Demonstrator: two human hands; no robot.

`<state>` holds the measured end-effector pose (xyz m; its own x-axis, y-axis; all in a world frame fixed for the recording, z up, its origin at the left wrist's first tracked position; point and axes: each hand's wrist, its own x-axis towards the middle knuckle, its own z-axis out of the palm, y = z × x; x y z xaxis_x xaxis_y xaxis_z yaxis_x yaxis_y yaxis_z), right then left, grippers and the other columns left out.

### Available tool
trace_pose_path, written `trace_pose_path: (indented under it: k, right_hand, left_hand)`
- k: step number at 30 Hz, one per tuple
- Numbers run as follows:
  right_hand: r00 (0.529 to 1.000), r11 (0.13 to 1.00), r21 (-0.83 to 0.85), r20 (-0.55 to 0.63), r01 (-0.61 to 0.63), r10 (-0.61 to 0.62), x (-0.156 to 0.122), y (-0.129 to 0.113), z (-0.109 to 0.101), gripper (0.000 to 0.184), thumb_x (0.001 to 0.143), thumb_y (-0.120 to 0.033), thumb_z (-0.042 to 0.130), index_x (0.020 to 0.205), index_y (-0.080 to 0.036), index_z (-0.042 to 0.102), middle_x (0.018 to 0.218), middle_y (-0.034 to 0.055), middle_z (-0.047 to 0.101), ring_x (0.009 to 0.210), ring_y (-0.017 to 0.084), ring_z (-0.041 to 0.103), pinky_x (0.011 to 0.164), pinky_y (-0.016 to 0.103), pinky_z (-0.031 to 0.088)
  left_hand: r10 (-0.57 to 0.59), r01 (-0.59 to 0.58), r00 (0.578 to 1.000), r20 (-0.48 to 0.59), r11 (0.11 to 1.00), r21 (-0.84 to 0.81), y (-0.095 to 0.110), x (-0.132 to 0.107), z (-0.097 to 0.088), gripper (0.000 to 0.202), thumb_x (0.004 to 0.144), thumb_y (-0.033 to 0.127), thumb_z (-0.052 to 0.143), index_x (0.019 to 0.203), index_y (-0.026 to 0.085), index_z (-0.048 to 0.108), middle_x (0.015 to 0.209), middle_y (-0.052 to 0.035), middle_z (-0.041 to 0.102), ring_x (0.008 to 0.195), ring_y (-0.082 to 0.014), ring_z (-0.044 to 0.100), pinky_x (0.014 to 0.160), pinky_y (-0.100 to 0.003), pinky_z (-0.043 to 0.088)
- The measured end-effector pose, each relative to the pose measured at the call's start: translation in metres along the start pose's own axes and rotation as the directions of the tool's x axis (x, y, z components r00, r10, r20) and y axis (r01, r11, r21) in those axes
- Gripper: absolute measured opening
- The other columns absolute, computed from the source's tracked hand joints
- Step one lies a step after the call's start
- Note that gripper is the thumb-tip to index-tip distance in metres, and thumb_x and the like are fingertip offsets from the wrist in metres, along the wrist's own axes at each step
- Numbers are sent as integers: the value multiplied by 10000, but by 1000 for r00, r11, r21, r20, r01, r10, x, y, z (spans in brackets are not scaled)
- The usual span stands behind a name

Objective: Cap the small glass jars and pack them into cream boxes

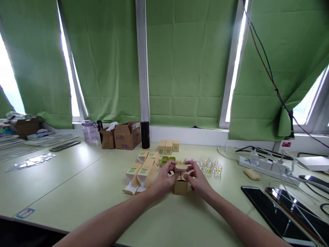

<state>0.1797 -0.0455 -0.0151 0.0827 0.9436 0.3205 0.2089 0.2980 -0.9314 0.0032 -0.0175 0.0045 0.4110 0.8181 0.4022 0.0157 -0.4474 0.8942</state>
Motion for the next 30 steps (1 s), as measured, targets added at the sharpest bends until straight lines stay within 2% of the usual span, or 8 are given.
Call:
trace_pose_path:
  k: [3,9,14,19,24,26,30]
  right_hand:
    - [999,999,-30,-1,33,-33,1,2,-1,410,767,-357,652,1149,-250,550,961,10,548,700,158,572,504,245,442]
    - [987,980,-122,-8,161,-163,-2,-1,-3,305,795,-277,631,1094,-226,603,983,29,597,748,166,582,673,309,501]
    - [961,945,-177,9,274,-277,-10,-16,-8,166,857,-218,541,1000,-233,624,975,58,639,816,204,589,585,278,447]
    - [908,860,-298,62,414,-415,-15,-21,-12,76,879,-206,569,910,-241,628,875,43,659,741,196,596,587,295,442]
    - [878,808,-355,94,470,-470,-15,-16,-13,72,874,-176,570,908,-234,597,805,21,625,692,176,567,570,283,425]
    - [860,782,-374,106,499,-499,-14,-15,-13,76,871,-162,565,901,-230,577,797,17,610,700,174,556,580,281,423]
    - [823,722,-415,136,553,-552,-16,-15,-14,99,863,-132,555,886,-228,548,805,17,592,721,174,545,601,278,416]
  left_hand:
    - [10,-9,1000,-22,999,36,5,0,1,177,785,278,723,879,202,593,928,-52,706,883,-207,640,799,-293,474]
    - [18,-15,999,-32,994,105,12,-1,0,122,775,278,721,818,186,652,921,-64,731,845,-201,618,799,-298,457]
    - [25,-21,999,-25,991,129,13,0,-1,103,767,268,719,812,187,673,873,-51,720,827,-199,616,790,-296,455]
    - [45,-43,999,-12,990,136,14,0,-5,49,787,230,663,810,187,657,869,-46,708,845,-204,629,807,-304,472]
    - [191,-184,982,-9,957,224,17,-3,-14,105,835,153,553,876,202,637,1033,-71,726,1039,-243,649,944,-373,483]
    - [282,-269,959,0,914,305,19,-5,-16,109,875,169,547,909,207,643,1041,-78,714,1041,-248,639,941,-396,485]
    - [426,-421,901,83,810,407,21,-7,-17,72,897,180,583,895,211,648,962,-77,714,998,-254,601,911,-415,483]
